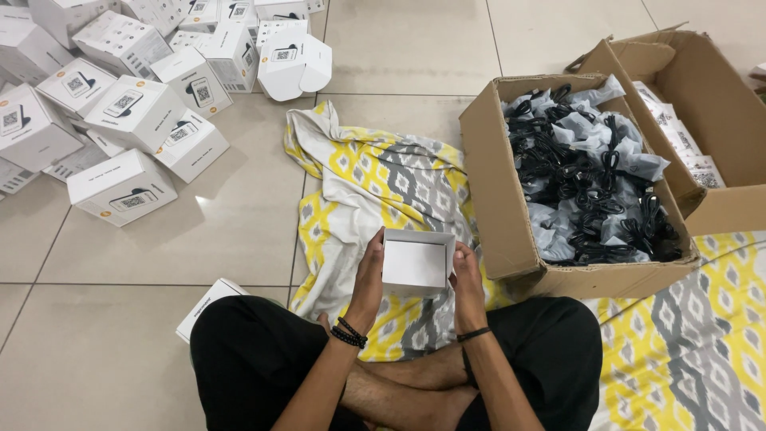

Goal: The person sits on the floor and repeatedly packs small white boxes. They open each box, place a black cable wrapped in a plastic bag inside, close the box, and set it aside. The process is repeated for multiple boxes.

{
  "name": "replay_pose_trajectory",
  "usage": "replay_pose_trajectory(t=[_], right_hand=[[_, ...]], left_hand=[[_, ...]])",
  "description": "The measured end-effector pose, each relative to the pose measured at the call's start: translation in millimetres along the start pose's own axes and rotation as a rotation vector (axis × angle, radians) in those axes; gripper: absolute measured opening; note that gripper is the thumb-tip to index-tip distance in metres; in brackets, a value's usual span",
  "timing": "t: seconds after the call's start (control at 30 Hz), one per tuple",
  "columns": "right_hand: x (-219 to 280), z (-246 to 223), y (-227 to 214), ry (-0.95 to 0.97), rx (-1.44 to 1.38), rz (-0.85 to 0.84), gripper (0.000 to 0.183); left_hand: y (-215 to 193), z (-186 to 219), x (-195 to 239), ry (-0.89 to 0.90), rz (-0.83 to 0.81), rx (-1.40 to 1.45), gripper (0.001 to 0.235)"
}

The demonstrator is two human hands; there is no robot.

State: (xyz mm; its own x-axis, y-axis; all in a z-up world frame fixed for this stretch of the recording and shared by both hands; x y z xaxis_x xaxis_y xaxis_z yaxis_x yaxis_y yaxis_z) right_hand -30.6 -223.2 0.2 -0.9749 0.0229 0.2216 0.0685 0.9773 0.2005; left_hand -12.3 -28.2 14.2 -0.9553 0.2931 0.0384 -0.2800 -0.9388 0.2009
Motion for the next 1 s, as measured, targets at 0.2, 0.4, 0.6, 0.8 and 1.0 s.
replay_pose_trajectory(t=[0.2, 0.4, 0.6, 0.8, 1.0], right_hand=[[-18.7, 62.7, -24.7, -0.202, 0.033, -0.042, 0.053], [20.6, -23.9, 18.1, 0.360, -0.088, -0.121, 0.079], [101.9, -99.8, -91.4, -0.586, 0.090, 0.044, 0.049], [128.9, -153.7, -254.4, -0.830, 0.388, 0.701, 0.039], [52.6, -115.7, -479.6, -0.643, 0.148, 0.886, 0.055]], left_hand=[[-6.6, -42.8, -0.6, -0.011, 0.050, -0.058, 0.060], [16.6, -42.9, 10.3, -0.156, -0.002, -0.058, 0.067], [148.5, 51.6, 20.7, 0.336, -0.269, -0.260, 0.086], [340.0, 41.1, -63.1, 0.569, -0.728, -0.306, 0.082], [468.7, -22.4, -126.3, 0.395, -1.029, -0.408, 0.080]])
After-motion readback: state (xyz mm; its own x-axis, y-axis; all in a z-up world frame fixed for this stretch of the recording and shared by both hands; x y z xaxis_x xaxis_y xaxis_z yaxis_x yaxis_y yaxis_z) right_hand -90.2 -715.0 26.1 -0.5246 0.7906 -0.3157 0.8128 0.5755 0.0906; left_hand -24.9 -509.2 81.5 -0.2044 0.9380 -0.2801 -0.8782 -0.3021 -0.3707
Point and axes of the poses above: each hand's wrist, its own x-axis away from the middle knuckle, its own y-axis out of the palm, z = x × y, the point moved 3 cm from there along -x, towards the middle knuckle, and after that the axes turned 14 degrees about -z, right-handed, at the moved point
